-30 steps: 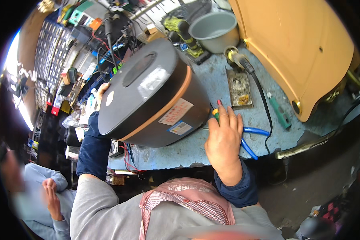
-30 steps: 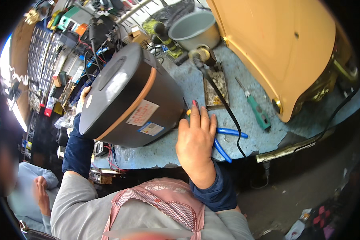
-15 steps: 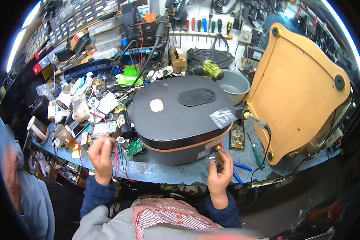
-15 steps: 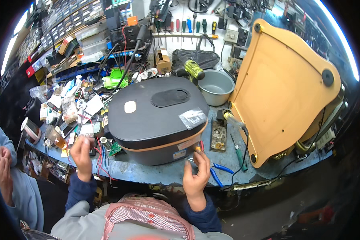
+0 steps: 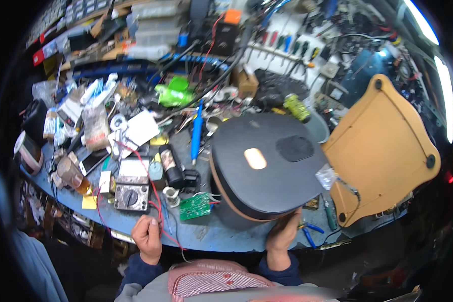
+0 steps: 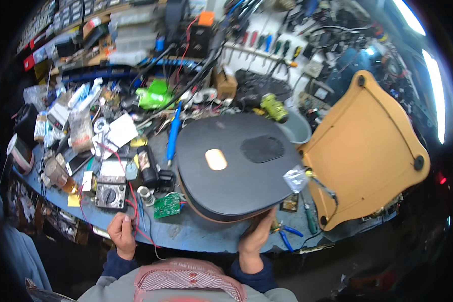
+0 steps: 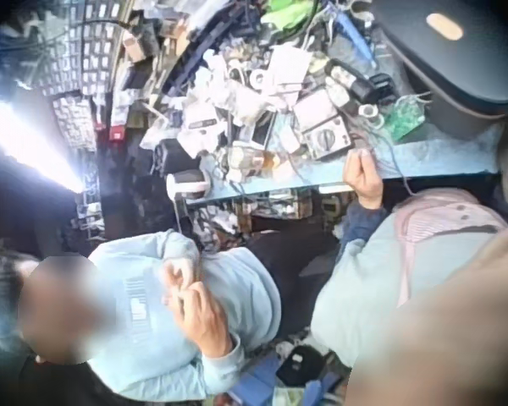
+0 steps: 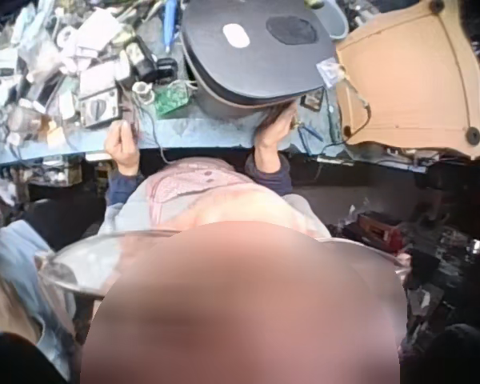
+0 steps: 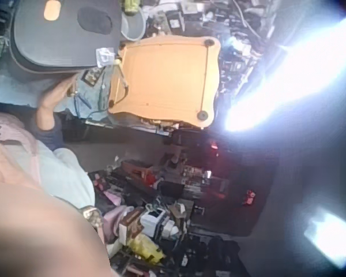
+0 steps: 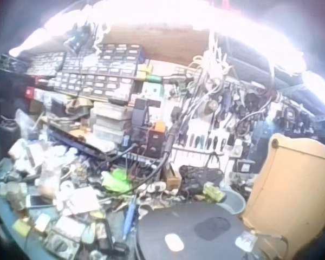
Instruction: The person uses multimeter probes to test points on a green circuit board, then connects a power cable to a black appliance and tests the board again. They handle the board and power cord throughout the process.
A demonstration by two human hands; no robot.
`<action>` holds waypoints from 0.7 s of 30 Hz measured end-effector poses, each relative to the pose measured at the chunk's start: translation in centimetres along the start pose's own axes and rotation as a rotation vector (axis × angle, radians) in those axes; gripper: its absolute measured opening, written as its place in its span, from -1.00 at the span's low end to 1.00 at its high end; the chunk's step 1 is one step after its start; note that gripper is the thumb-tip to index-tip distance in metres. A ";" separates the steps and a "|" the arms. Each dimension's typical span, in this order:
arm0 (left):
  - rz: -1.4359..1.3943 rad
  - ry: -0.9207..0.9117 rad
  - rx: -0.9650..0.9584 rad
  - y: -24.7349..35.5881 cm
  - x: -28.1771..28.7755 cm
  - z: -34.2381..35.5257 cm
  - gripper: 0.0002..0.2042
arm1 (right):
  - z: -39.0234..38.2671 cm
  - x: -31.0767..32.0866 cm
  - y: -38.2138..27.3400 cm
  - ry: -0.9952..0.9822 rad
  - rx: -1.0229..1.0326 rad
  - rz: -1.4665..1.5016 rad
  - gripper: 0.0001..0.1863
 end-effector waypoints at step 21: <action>-0.135 -0.189 -0.054 -0.9 2.4 0.3 -0.91 | -7.7 5.9 -1.6 0.379 -0.103 -0.244 -0.50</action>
Point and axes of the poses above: each hand's wrist, its own z-axis towards the middle knuckle, its own x-axis out of the back of the hand, y = z × x, the point moved 1 cm from there along z, towards the middle knuckle, and after that the axes turned 1 degree about -y, right-handed, at the moved point
